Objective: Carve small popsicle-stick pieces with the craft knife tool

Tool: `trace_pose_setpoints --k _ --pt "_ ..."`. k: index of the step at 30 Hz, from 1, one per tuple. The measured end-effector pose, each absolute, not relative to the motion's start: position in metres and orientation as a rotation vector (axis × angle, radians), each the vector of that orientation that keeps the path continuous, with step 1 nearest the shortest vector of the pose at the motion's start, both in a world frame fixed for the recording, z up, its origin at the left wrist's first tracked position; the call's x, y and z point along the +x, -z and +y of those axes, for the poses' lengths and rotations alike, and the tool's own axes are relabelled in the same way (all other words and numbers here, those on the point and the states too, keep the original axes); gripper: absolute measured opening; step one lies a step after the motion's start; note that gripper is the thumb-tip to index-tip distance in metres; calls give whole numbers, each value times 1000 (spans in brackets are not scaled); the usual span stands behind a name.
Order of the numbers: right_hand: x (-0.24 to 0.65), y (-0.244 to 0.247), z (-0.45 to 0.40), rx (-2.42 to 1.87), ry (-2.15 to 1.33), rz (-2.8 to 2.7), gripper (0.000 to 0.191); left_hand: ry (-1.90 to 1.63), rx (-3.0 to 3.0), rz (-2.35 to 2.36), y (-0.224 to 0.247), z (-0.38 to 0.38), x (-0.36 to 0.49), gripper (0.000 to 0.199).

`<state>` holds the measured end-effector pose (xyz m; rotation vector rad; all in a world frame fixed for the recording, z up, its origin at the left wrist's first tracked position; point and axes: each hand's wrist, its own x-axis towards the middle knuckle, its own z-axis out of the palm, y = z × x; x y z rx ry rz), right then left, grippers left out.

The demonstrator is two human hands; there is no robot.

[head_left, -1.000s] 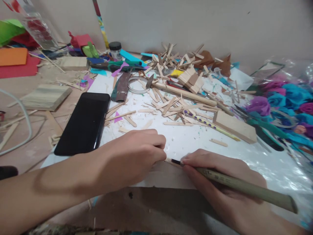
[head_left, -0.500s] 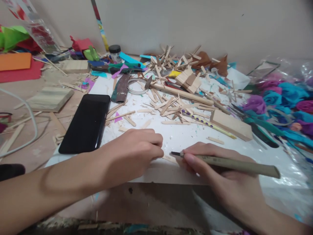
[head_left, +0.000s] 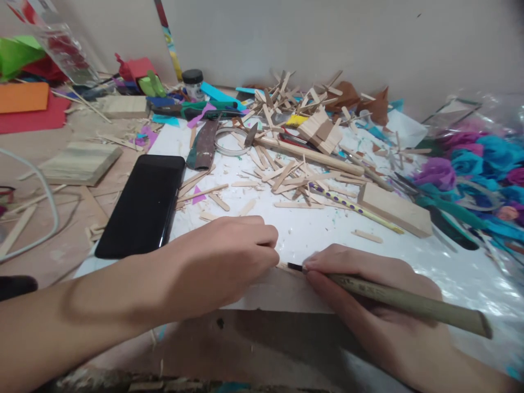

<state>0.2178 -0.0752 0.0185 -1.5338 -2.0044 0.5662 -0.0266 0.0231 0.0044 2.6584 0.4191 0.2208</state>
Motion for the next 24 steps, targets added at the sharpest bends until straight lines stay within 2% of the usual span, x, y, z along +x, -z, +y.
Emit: trace_pose_setpoints --k 6,15,24 --pt "214 -18 -77 -1471 -415 -2118 21 -319 2643 438 6 21 -27 23" --pt "219 -17 -73 -1548 -678 -1736 20 -356 2607 417 2 20 -27 25" --pt "220 -14 -77 -1530 -614 -1954 15 -284 2648 407 -5 22 -24 27"
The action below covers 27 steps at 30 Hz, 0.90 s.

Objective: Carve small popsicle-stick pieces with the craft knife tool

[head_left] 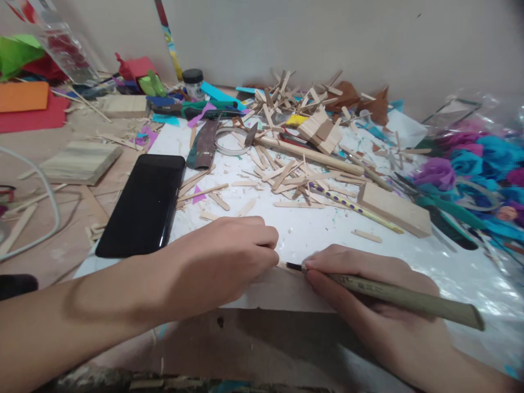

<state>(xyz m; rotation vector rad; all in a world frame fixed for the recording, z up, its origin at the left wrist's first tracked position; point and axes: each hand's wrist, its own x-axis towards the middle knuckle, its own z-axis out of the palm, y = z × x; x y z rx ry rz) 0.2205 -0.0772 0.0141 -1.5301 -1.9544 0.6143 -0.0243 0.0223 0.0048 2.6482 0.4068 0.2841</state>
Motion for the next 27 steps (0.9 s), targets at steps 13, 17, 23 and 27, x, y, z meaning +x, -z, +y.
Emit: trace_pose_setpoints --k 13,17,23,27 --pt "220 -15 -80 -1535 -547 -2028 19 -298 2621 406 -2 23 -26 26" --pt "216 -19 -78 -1526 -550 -1996 22 -311 2629 407 1 24 -26 27" --pt "215 -19 -73 -1571 -632 -1926 16 -313 2600 424 2 22 -27 30" --pt "219 -17 -75 -1579 -684 -1799 17 -295 2590 430 0 21 -28 29"
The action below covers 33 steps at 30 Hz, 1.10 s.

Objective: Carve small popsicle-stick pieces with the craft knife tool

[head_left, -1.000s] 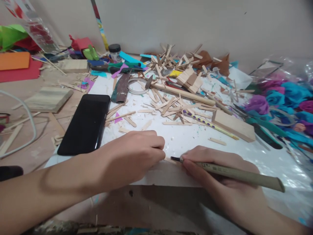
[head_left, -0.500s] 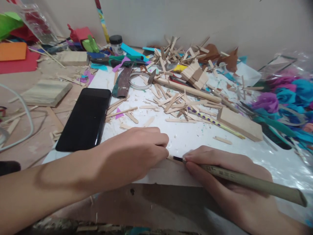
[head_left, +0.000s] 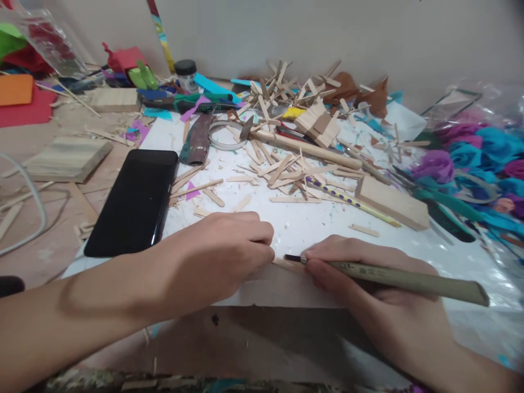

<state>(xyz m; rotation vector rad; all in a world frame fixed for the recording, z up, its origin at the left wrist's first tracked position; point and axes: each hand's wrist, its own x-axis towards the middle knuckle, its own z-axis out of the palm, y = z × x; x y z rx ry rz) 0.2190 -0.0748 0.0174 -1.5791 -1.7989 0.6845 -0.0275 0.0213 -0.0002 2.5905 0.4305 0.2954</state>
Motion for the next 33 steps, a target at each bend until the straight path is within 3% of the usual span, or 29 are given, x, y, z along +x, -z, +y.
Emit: trace_pose_setpoints --k 10,24,33 --pt "215 -19 -75 -1536 -547 -1980 21 -290 2602 410 -2 22 -26 29" --pt "219 -19 -72 -1536 -824 -1800 20 -343 2624 420 2 20 -26 30" --pt "221 -16 -74 -1570 -732 -1759 19 -347 2617 414 -1 21 -26 30"
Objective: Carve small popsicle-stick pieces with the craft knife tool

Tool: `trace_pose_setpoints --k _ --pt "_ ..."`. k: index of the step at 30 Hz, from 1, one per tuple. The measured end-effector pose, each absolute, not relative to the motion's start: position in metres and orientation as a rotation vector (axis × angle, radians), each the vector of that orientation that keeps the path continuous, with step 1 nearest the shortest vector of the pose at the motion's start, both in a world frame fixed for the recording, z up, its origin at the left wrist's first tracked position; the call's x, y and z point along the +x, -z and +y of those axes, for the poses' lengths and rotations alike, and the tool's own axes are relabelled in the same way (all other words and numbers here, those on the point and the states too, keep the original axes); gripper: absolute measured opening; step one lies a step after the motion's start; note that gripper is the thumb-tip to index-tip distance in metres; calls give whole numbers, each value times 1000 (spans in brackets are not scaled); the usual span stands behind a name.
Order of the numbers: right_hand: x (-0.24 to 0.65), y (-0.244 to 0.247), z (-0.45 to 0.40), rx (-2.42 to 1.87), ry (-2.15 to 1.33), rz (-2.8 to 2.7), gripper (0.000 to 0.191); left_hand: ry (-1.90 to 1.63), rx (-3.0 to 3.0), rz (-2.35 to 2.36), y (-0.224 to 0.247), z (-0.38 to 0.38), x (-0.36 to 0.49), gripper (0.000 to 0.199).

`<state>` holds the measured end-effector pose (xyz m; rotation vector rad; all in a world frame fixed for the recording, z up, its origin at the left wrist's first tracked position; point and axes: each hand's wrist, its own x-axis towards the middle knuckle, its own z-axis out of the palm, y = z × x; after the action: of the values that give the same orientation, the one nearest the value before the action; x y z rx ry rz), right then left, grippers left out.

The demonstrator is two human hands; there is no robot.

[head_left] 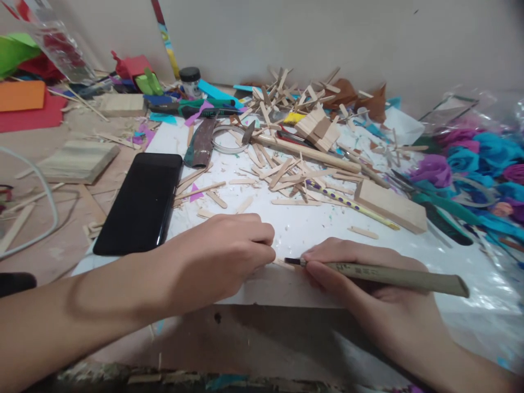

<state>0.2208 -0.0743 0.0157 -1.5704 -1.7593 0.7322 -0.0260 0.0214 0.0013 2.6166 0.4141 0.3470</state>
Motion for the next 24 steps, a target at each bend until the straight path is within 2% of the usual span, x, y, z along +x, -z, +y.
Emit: trace_pose_setpoints --k 6,17,24 --pt "220 -17 -73 -1558 -705 -1873 13 -305 2626 403 2 23 -26 25" --pt "219 -17 -73 -1566 -717 -1768 18 -343 2624 421 4 21 -27 29" --pt "222 -16 -77 -1538 -636 -1940 14 -316 2610 414 1 23 -27 28"
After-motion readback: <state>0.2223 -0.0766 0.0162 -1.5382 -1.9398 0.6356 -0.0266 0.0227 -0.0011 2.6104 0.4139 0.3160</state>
